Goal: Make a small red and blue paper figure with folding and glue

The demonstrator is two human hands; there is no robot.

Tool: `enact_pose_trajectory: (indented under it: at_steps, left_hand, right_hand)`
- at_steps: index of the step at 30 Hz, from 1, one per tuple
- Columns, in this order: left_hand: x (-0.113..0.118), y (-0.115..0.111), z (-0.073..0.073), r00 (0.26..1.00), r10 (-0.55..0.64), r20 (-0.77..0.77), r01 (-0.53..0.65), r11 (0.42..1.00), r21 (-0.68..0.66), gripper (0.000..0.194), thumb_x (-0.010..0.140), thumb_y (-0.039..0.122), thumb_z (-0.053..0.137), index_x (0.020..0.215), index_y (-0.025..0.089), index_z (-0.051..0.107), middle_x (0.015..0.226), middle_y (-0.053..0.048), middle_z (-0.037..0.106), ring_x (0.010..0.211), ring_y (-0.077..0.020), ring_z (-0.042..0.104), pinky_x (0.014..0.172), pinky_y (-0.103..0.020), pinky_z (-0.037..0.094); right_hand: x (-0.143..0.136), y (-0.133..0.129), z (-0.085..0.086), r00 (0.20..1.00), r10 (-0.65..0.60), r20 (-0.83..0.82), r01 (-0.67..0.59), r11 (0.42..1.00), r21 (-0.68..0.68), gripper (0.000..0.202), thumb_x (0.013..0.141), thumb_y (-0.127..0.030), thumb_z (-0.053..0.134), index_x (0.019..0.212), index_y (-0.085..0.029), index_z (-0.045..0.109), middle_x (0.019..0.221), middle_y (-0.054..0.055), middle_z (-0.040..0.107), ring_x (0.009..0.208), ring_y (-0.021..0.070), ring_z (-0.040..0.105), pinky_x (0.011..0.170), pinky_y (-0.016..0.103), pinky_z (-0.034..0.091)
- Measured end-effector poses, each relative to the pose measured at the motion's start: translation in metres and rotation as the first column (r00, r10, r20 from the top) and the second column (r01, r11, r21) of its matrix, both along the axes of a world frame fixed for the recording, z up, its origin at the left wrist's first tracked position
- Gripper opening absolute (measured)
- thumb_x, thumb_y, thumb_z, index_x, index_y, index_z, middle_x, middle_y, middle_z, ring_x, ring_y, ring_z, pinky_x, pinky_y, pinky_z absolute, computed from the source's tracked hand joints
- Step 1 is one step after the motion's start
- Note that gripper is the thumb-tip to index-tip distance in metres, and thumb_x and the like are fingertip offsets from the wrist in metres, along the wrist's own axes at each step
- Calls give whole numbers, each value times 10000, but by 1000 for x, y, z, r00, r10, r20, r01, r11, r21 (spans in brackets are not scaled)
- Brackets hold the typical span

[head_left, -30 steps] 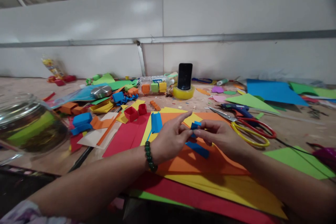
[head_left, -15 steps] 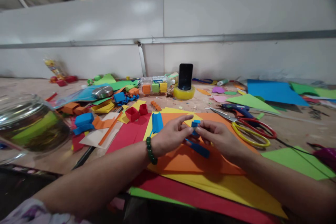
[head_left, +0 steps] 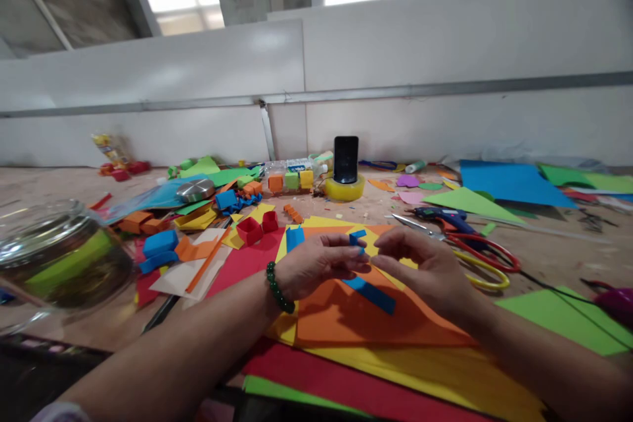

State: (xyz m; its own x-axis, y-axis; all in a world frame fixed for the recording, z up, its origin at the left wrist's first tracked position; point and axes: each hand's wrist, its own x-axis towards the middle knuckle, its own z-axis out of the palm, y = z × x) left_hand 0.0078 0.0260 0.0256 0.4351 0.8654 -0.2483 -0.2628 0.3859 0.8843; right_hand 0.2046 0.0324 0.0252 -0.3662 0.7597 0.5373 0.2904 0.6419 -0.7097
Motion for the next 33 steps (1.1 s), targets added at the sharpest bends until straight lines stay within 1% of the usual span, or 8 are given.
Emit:
enact_pose_trajectory:
  at_steps: [5, 13, 16, 19, 22, 24, 29, 33]
  left_hand:
    - [1, -1, 0, 995, -99, -13, 98, 995, -31, 398, 595, 330, 874, 882, 120, 695, 756, -26, 694, 681, -121, 673, 716, -245, 485]
    - [2, -1, 1, 997, -22, -71, 25, 999, 36, 386, 601, 364, 862, 845, 135, 669, 793, -19, 674, 729, -120, 649, 709, -247, 474]
    - [1, 0, 0, 959, 115, -260, -36, 956, 290, 301, 639, 321, 829, 817, 131, 678, 752, -21, 663, 699, -117, 603, 671, -236, 453]
    - [1, -1, -1, 849, 314, -424, -3, 807, 591, 184, 699, 267, 776, 793, 132, 693, 764, -27, 659, 674, -114, 555, 648, -236, 437]
    - [1, -6, -2, 749, 422, -512, 118, 675, 729, 146, 771, 288, 715, 822, 151, 716, 754, -28, 642, 668, -121, 534, 627, -243, 418]
    - [2, -9, -1, 748, 435, -502, 131, 645, 753, 154, 782, 294, 708, 846, 155, 723, 766, -32, 635, 695, -129, 541, 637, -245, 424]
    - [4, -7, 0, 941, 250, -228, -88, 832, 548, 608, 629, 265, 832, 1186, 154, 615, 1010, -63, 649, 766, -126, 584, 687, -252, 492]
    - [5, -3, -4, 969, 212, -127, -133, 881, 454, 341, 675, 252, 792, 970, 115, 690, 907, -58, 686, 795, -126, 595, 749, -251, 490]
  right_hand:
    - [1, 2, -8, 991, 42, 124, -81, 939, 335, 140, 818, -165, 664, 951, -206, 677, 754, 6, 613, 591, 98, 563, 539, 223, 498]
    - [5, 3, -12, 972, 42, 231, -132, 911, 391, 76, 830, -187, 662, 902, -208, 655, 809, 25, 639, 659, 114, 588, 574, 236, 491]
    - [9, 2, -3, 993, 5, 121, -42, 951, 307, 64, 840, -248, 661, 877, -204, 633, 781, 22, 628, 673, 129, 584, 599, 260, 499]
    - [11, 2, 6, 998, -24, 56, 20, 998, 57, 173, 874, -336, 620, 987, -207, 646, 797, 24, 654, 687, 140, 608, 603, 268, 517]
    - [9, 3, 9, 993, 71, 90, -61, 993, -102, 249, 829, -383, 670, 1005, -207, 689, 881, 39, 711, 795, 164, 657, 710, 297, 547]
    - [7, 5, 8, 995, 77, 56, -67, 984, -167, 209, 791, -371, 711, 913, -202, 716, 882, 39, 725, 817, 168, 662, 752, 304, 543]
    - [8, 14, 3, 951, -18, -307, -121, 897, -425, 268, 672, -354, 820, 880, -219, 718, 836, 19, 726, 740, 142, 643, 662, 259, 521]
    - [8, 15, -3, 924, 4, -382, -205, 850, -486, 265, 664, -333, 834, 872, -222, 713, 853, 16, 726, 788, 143, 647, 735, 266, 522]
